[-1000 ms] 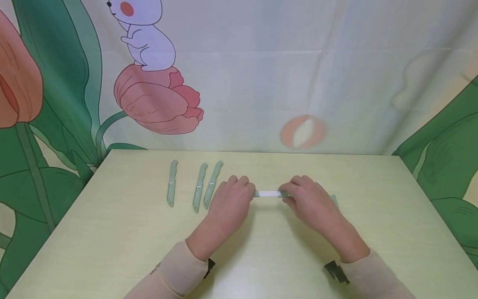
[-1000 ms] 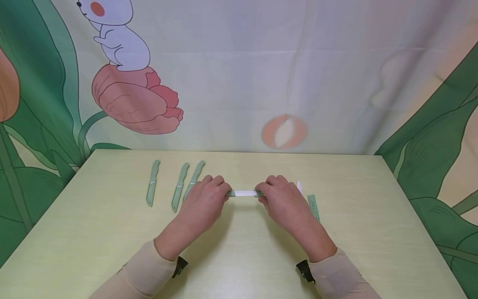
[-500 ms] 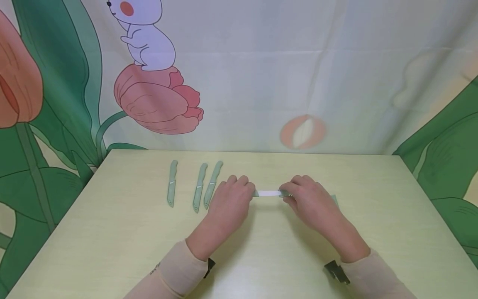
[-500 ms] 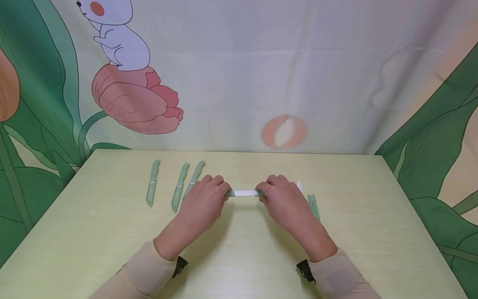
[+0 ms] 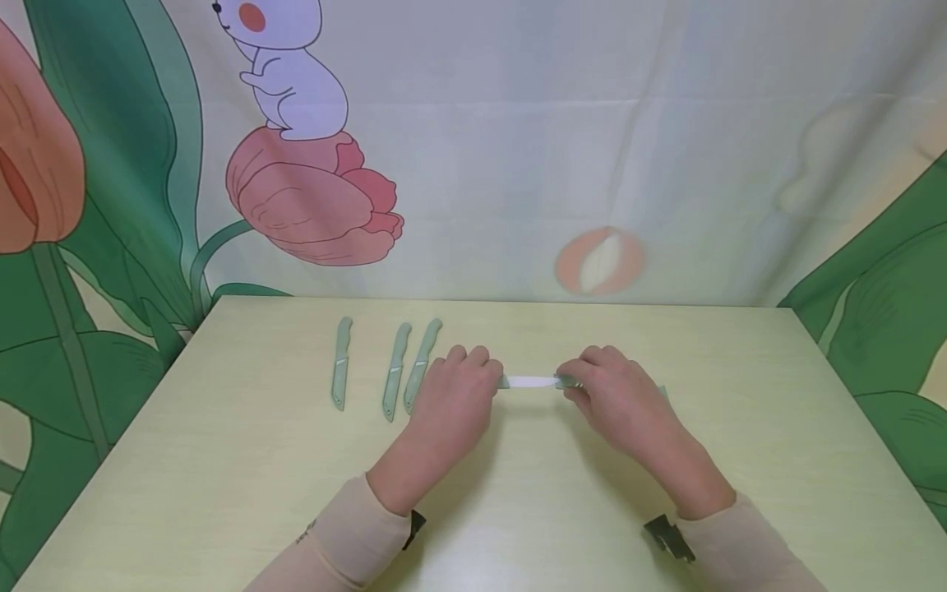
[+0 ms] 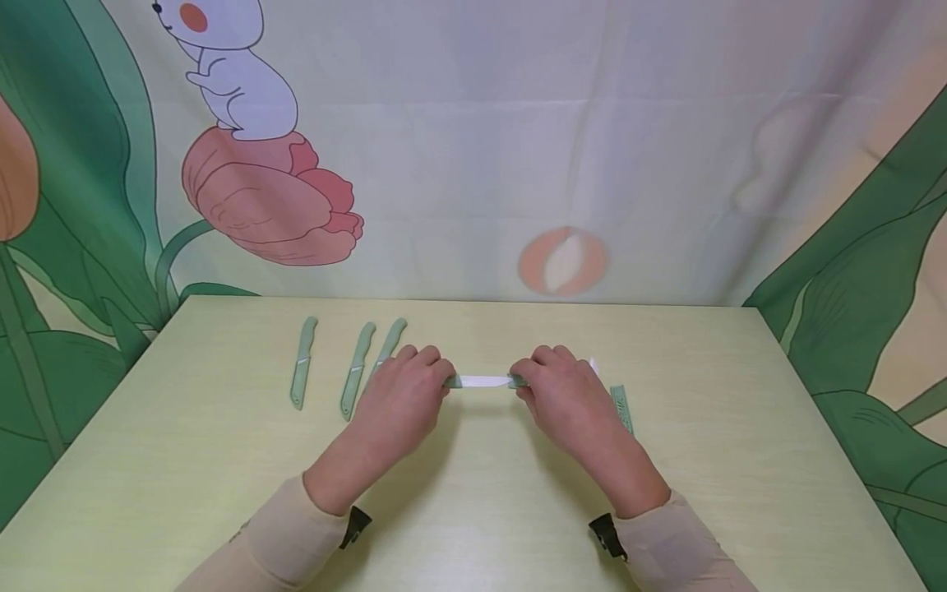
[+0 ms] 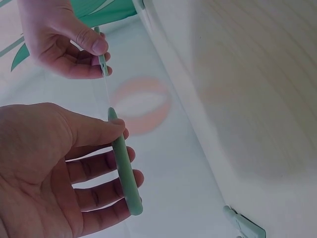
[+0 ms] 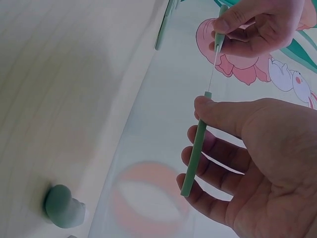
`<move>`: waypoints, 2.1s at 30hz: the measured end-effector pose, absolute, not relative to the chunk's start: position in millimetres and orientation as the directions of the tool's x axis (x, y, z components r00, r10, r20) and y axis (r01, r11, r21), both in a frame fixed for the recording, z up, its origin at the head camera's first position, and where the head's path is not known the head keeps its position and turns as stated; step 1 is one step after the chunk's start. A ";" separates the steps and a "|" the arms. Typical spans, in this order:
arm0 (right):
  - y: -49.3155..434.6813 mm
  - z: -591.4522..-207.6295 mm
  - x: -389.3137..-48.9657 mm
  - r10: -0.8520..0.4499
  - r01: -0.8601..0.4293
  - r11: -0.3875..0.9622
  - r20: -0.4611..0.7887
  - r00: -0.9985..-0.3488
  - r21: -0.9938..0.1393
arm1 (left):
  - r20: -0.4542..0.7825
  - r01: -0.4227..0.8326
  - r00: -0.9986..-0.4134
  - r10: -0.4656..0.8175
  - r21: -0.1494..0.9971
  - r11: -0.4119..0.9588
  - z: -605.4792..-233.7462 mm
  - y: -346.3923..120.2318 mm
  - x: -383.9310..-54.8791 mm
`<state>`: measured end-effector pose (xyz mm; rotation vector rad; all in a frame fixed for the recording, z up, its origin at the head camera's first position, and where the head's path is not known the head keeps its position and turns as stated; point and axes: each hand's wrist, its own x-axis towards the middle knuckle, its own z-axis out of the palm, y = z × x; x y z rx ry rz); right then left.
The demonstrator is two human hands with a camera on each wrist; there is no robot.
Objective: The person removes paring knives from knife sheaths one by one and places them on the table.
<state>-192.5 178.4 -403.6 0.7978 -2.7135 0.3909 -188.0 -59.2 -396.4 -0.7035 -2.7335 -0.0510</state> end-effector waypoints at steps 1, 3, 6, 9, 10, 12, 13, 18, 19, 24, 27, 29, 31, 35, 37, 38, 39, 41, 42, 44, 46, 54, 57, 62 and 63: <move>178.5 -403.7 -192.6 -0.482 -0.559 0.810 0.344 -0.806 -0.176 | 0.310 0.475 -0.830 0.463 -0.043 0.879 -395.9 -59.2 -187.8; 178.6 -403.8 -192.6 -0.482 -0.558 0.811 0.342 -0.807 -0.174 | 0.306 0.472 -0.834 0.460 -0.038 0.881 -395.3 -59.4 -187.6; 178.8 -403.7 -192.5 -0.480 -0.555 0.814 0.338 -0.809 -0.172 | 0.305 0.468 -0.836 0.456 -0.039 0.883 -394.7 -59.9 -187.9; 178.7 -403.0 -192.0 -0.477 -0.550 0.817 0.334 -0.813 -0.172 | 0.306 0.466 -0.836 0.455 -0.041 0.884 -394.5 -60.1 -188.2; 178.7 -402.9 -191.8 -0.476 -0.548 0.818 0.333 -0.814 -0.172 | 0.304 0.464 -0.837 0.454 -0.043 0.885 -394.5 -60.2 -188.3; 178.9 -402.7 -191.9 -0.475 -0.546 0.820 0.330 -0.816 -0.171 | 0.296 0.461 -0.841 0.453 -0.045 0.886 -394.3 -60.3 -188.5; 179.0 -402.6 -192.0 -0.475 -0.546 0.820 0.329 -0.816 -0.171 | 0.292 0.459 -0.844 0.451 -0.044 0.887 -394.0 -60.2 -188.5; 179.9 -401.8 -193.2 -0.475 -0.545 0.820 0.325 -0.818 -0.173 | 0.274 0.444 -0.859 0.432 -0.022 0.896 -392.9 -60.3 -188.5; 180.3 -401.5 -193.1 -0.474 -0.545 0.820 0.323 -0.819 -0.176 | 0.273 0.441 -0.861 0.429 -0.019 0.897 -392.8 -60.3 -188.3; 181.5 -401.7 -193.4 -0.472 -0.542 0.819 0.315 -0.823 -0.188 | 0.263 0.431 -0.869 0.420 -0.015 0.902 -393.3 -60.4 -187.9; 181.8 -401.8 -194.0 -0.469 -0.539 0.820 0.313 -0.826 -0.191 | 0.252 0.426 -0.875 0.414 -0.005 0.905 -393.1 -60.3 -188.0; 182.2 -401.7 -194.4 -0.466 -0.535 0.823 0.312 -0.828 -0.192 | 0.248 0.424 -0.878 0.410 0.003 0.906 -392.8 -60.1 -188.3; 182.4 -401.4 -195.2 -0.465 -0.533 0.824 0.310 -0.830 -0.192 | 0.247 0.419 -0.881 0.403 0.013 0.908 -392.2 -60.0 -188.5; 183.1 -400.7 -197.3 -0.463 -0.525 0.833 0.298 -0.835 -0.177 | 0.243 0.408 -0.888 0.390 0.029 0.912 -391.6 -59.0 -189.3; 183.5 -400.1 -198.4 -0.460 -0.518 0.840 0.293 -0.838 -0.164 | 0.238 0.405 -0.892 0.385 0.039 0.913 -391.7 -58.0 -190.0; 183.8 -399.6 -199.0 -0.459 -0.514 0.843 0.289 -0.840 -0.155 | 0.234 0.404 -0.893 0.383 0.045 0.914 -391.9 -57.6 -190.5; 184.1 -399.1 -199.5 -0.458 -0.511 0.847 0.284 -0.842 -0.149 | 0.230 0.402 -0.896 0.381 0.051 0.914 -392.1 -57.1 -190.9; 185.0 -398.0 -200.4 -0.453 -0.501 0.853 0.273 -0.849 -0.145 | 0.219 0.395 -0.901 0.374 0.059 0.917 -392.9 -56.0 -192.1; 185.4 -396.9 -200.7 -0.449 -0.497 0.855 0.266 -0.853 -0.147 | 0.215 0.391 -0.904 0.370 0.064 0.918 -393.3 -55.4 -192.7; 186.8 -395.4 -201.0 -0.437 -0.482 0.862 0.248 -0.864 -0.159 | 0.208 0.384 -0.908 0.363 0.068 0.921 -394.2 -54.0 -193.7; 188.6 -394.1 -201.6 -0.422 -0.463 0.869 0.227 -0.878 -0.173 | 0.203 0.379 -0.911 0.359 0.069 0.923 -394.8 -52.2 -194.6; 195.3 -390.0 -206.7 -0.369 -0.390 0.898 0.135 -0.920 -0.205 | 0.194 0.365 -0.919 0.344 0.086 0.927 -394.0 -43.9 -196.8; 197.5 -388.4 -207.7 -0.336 -0.349 0.906 0.096 -0.937 -0.238 | 0.167 0.348 -0.930 0.328 0.109 0.931 -392.5 -40.1 -198.2; 200.8 -385.0 -209.1 -0.280 -0.274 0.910 0.024 -0.960 -0.311 | 0.110 0.310 -0.949 0.294 0.182 0.933 -393.2 -33.2 -200.3; 201.3 -384.3 -209.4 -0.269 -0.257 0.909 0.008 -0.963 -0.329 | 0.101 0.302 -0.953 0.287 0.202 0.932 -394.1 -32.0 -200.5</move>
